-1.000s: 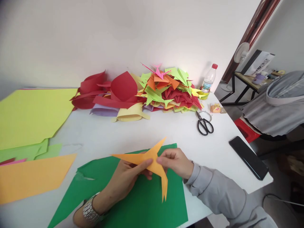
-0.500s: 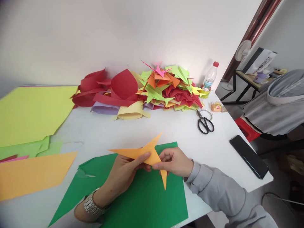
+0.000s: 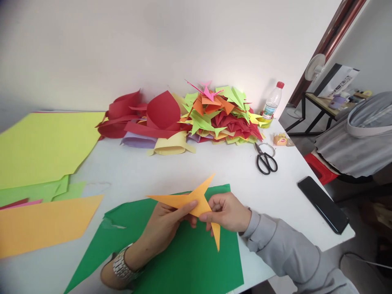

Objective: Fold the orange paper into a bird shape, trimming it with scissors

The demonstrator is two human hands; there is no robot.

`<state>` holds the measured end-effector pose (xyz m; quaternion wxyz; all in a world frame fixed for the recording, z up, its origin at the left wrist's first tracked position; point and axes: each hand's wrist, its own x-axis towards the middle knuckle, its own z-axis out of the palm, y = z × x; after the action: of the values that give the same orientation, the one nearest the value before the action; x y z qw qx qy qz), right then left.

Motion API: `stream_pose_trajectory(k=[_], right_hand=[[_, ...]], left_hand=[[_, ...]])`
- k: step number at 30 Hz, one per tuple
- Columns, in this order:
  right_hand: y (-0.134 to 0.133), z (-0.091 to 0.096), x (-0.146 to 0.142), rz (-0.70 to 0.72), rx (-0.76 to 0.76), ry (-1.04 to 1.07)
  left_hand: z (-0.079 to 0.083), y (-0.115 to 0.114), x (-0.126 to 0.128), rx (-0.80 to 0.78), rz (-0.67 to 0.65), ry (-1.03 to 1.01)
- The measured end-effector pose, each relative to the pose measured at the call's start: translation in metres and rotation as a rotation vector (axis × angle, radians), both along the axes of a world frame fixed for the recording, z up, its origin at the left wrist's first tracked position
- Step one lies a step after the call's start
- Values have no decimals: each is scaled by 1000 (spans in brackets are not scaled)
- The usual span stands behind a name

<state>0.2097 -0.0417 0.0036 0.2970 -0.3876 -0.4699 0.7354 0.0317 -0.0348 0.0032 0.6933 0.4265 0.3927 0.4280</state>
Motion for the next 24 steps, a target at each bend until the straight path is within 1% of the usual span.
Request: stream_pose_trajectory(k=[3,7,12,14,19,21,24], right_hand=[[0,-1,2,18,14,-3],[0,-1,2,8,37,-31],[-3,7,-1,5,97,-62],[-4,10,-1,19,111,-88],[-3,8,2,28,82,-150],[-3,6,2,12,109,-172],[-3,4,3,-19,200,-196]], left_hand=[[0,-1,0,13,2,-5],[1,0,1,33,20,15],[2,-2,2,37,-46,20],[3,-3,3,23,-51,14],[8,-3,4,-4,-15,-5],[8,-2,2,8,-15,-1],[7,0,-2,58,-24,13]])
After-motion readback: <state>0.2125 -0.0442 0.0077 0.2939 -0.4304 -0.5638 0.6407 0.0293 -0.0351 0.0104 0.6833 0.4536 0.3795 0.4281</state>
